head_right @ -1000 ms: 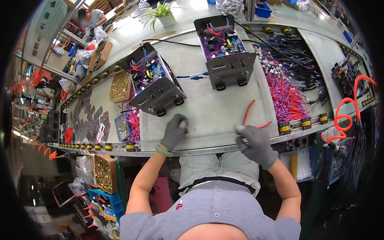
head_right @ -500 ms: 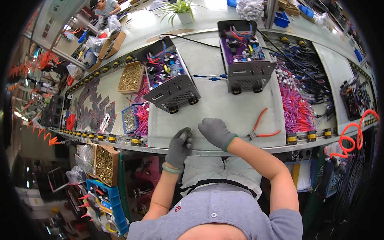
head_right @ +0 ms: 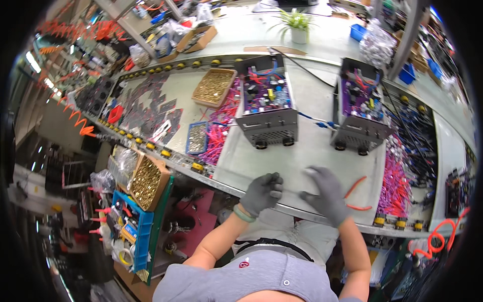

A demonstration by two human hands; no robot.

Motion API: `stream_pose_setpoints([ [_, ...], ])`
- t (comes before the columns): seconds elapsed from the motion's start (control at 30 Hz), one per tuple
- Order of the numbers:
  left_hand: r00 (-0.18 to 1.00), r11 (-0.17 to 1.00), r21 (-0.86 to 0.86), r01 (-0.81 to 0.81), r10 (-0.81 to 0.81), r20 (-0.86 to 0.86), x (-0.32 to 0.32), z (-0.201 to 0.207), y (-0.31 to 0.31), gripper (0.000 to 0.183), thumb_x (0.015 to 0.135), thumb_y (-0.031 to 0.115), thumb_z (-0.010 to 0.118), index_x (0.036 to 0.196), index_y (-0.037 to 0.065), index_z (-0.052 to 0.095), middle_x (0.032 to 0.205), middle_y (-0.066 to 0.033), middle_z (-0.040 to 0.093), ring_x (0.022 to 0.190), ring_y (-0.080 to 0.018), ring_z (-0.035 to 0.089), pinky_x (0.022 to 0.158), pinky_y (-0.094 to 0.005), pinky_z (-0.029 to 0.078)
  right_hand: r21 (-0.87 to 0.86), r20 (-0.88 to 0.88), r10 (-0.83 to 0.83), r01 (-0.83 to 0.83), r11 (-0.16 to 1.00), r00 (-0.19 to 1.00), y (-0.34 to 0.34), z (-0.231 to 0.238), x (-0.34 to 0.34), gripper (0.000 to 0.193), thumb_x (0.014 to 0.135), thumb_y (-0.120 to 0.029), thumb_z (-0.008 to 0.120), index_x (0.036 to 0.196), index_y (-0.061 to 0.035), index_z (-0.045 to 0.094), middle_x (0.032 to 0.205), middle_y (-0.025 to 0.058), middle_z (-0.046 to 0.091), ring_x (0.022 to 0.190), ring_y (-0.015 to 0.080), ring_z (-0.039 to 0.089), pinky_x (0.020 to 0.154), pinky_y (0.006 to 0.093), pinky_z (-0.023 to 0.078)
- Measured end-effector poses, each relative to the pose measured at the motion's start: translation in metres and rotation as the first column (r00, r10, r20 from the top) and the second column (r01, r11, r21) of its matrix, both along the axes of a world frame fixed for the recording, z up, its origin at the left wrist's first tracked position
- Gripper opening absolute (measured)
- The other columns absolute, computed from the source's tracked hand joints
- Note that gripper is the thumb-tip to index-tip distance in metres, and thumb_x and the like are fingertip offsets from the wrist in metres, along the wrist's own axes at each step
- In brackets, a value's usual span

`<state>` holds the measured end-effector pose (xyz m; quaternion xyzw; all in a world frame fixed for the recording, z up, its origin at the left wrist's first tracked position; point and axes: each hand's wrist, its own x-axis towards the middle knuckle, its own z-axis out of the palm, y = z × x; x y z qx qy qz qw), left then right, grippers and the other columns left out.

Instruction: The person uses a pneumatic screwdriver to fasten screws into the metal casing of an electronic device. They then use pliers to strip the insulation from a red wire and insert the wire into a terminal on the circuit board. The person repeats this process for a second unit, handling the components and tools with gloved hands.

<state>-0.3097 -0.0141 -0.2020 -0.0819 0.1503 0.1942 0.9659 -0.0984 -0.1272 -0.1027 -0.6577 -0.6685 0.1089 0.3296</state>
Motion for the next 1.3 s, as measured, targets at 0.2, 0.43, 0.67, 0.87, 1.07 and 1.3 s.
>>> stream_pose_setpoints([
  [0.2, 0.669, 0.756, 0.361, -0.547, 0.653, -0.354, -0.115, 0.024, 0.14, 0.021, 0.098, 0.014, 0.046, 0.096, 0.003, 0.064, 0.082, -0.0034, 0.065, 0.076, -0.016, 0.064, 0.073, -0.0292, 0.054, -0.183, 0.429, -0.19, 0.291, 0.939, 0.883, -0.082, -0.048, 0.079, 0.071, 0.069, -0.035, 0.076, 0.129, -0.0061, 0.052, 0.137, 0.0201, 0.047, 0.132, 0.0401, 0.041, 0.114, 0.053, 0.024],
  [0.43, 0.304, 0.56, 0.828, -0.024, 0.793, -0.527, -0.16, 0.051, 0.21, 0.07, 0.1, 0.056, 0.036, 0.141, -0.001, 0.041, 0.144, -0.0156, 0.044, 0.132, -0.0255, 0.043, 0.112, -0.0364, 0.032, -0.112, 0.551, -0.614, 0.78, 0.616, 0.564, -0.066, -0.085, 0.14, 0.07, 0.09, -0.052, 0.055, 0.137, -0.0015, 0.046, 0.141, 0.0222, 0.046, 0.134, 0.037, 0.04, 0.114, 0.0513, 0.022],
  [0.67, -0.227, 0.295, 0.125, 0.947, 0.895, -0.385, -0.095, 0.035, 0.081, 0.049, 0.092, 0.016, 0.052, 0.14, 0.005, 0.045, 0.142, -0.0158, 0.047, 0.131, -0.032, 0.045, 0.105, -0.042, 0.041, -0.08, 0.598, -0.69, 0.887, 0.455, 0.408, -0.061, -0.11, 0.17, 0.043, 0.091, -0.054, 0.054, 0.088, -0.0114, 0.061, 0.071, 0.0119, 0.06, 0.063, 0.0311, 0.059, 0.053, 0.0477, 0.039],
  [0.87, -0.051, -0.091, 0.363, 0.927, 0.93, 0.363, -0.113, 0.012, 0.057, 0.04, 0.103, 0.033, 0.042, 0.119, 0.001, 0.059, 0.117, -0.0191, 0.061, 0.11, -0.0361, 0.056, 0.097, -0.0501, 0.044, -0.53, 0.415, -0.569, 0.697, 0.483, 0.71, -0.036, -0.028, 0.119, 0.096, 0.063, -0.067, 0.075, 0.138, -0.0143, 0.045, 0.115, 0.0252, 0.053, 0.105, 0.0376, 0.056, 0.081, 0.0465, 0.047],
  [1.07, -0.035, -0.155, 0.5, 0.852, 0.936, 0.35, -0.117, -0.009, 0.08, 0.044, 0.099, 0.039, 0.051, 0.117, 0.001, 0.061, 0.12, -0.0202, 0.058, 0.111, -0.039, 0.054, 0.097, -0.0516, 0.044, -0.487, 0.266, -0.378, 0.462, 0.741, 0.887, -0.002, -0.072, 0.069, 0.094, 0.063, -0.053, 0.08, 0.135, -0.0058, 0.044, 0.113, 0.0291, 0.051, 0.102, 0.0415, 0.054, 0.08, 0.0469, 0.047],
  [1.3, -0.065, -0.024, 0.569, 0.822, 0.988, 0.137, -0.115, 0.008, 0.074, 0.038, 0.088, 0.03, 0.059, 0.11, -0.001, 0.063, 0.121, -0.0222, 0.055, 0.113, -0.0385, 0.053, 0.098, -0.0476, 0.045, -0.229, -0.307, 0.118, -0.194, 0.954, 0.944, 0.106, -0.113, -0.036, 0.062, 0.072, -0.011, 0.062, 0.132, -0.0057, 0.046, 0.112, 0.0251, 0.055, 0.102, 0.0434, 0.057, 0.09, 0.0498, 0.047],
])
